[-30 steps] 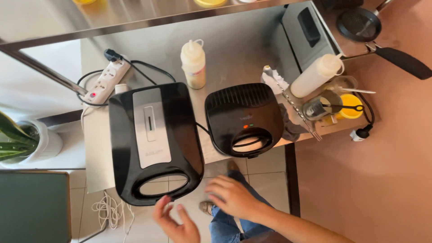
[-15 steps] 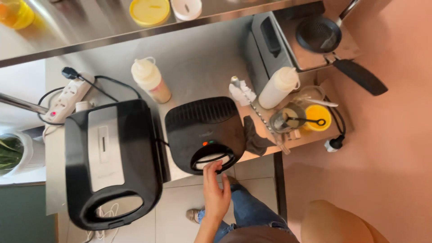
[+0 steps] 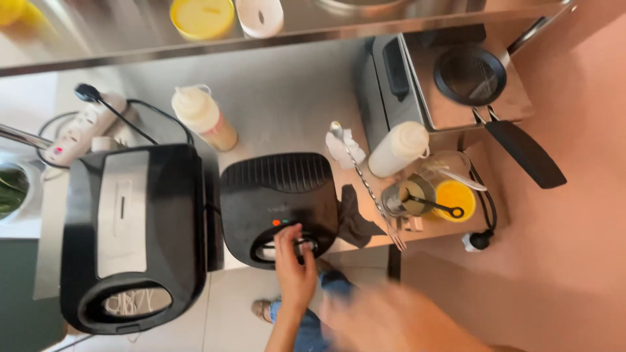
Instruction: Sorting and arranging mini donuts and waffles into plastic baskets using tongs.
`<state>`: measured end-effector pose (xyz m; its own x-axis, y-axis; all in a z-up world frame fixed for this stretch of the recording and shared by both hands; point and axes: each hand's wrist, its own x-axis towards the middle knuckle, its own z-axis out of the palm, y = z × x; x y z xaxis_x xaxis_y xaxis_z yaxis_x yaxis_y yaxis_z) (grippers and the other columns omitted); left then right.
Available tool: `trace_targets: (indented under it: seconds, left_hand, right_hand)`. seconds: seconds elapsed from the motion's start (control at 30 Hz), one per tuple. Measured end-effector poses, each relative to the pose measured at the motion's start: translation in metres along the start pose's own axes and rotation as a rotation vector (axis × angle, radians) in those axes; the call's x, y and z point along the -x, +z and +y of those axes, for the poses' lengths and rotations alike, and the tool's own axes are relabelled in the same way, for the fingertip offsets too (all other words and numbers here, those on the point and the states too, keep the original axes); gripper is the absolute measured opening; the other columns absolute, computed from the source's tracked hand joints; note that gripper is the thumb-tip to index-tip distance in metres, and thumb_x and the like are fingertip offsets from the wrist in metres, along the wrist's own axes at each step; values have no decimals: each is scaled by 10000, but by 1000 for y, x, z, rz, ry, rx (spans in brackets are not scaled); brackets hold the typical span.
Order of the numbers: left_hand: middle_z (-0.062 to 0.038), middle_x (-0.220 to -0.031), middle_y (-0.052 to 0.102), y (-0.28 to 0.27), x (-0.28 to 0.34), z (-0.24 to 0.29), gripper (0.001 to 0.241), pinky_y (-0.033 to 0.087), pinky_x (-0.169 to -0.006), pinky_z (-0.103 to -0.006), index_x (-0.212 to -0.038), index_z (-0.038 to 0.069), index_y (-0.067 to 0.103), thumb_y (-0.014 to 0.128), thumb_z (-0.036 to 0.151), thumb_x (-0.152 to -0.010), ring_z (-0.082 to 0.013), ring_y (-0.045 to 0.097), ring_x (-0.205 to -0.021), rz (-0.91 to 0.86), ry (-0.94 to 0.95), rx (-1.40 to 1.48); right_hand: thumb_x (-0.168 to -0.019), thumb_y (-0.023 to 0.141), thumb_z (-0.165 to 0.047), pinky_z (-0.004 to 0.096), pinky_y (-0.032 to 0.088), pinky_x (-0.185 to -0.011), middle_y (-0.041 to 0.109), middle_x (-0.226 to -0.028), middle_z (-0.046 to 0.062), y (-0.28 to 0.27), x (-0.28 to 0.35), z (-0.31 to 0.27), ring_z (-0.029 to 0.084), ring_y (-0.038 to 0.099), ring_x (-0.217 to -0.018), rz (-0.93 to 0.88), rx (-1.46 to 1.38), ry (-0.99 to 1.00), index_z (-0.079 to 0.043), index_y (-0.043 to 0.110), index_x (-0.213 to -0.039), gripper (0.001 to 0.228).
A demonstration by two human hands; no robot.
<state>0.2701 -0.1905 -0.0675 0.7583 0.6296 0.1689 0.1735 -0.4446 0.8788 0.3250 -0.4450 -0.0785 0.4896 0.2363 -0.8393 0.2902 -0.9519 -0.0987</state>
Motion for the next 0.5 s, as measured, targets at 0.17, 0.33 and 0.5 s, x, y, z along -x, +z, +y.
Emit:
trace_targets:
  seconds: [0.17, 0.33, 0.5]
  left_hand:
    - [-154, -1278, 565, 2, -9, 2, 419, 512, -906, -359, -1300, 7, 524, 551, -32, -883, -258, 604, -1029, 58, -43, -18]
    - [-150, -1289, 551, 4, -15, -1, 459, 493, -936, -363, -1300, 20, 535, 564, -56, -848, -258, 586, -1058, 71, -57, -28]
    - [-169, -1273, 557, -3, -27, -6, 458, 493, -935, -368, -1294, 1, 548, 568, -58, -840, -279, 593, -1054, 138, -10, -83]
  right_hand:
    - [-838, 715, -320, 505, 388, -1015, 587, -1359, 208, -119, 63, -96, 413, 496, -1290, 536, 352, -770, 65, 543, -1351, 664]
    - [-808, 610, -166, 501, 489, -885, 667, -1192, 269, -124, 105, -151, 403, 623, -1090, 1086, 522, -768, 49, 675, -1170, 425]
    - [-1041, 612, -155, 518, 481, -702, 600, -1301, 134, -27, 17, -131, 288, 625, -1039, 1615, 909, -417, -127, 509, -1304, 284]
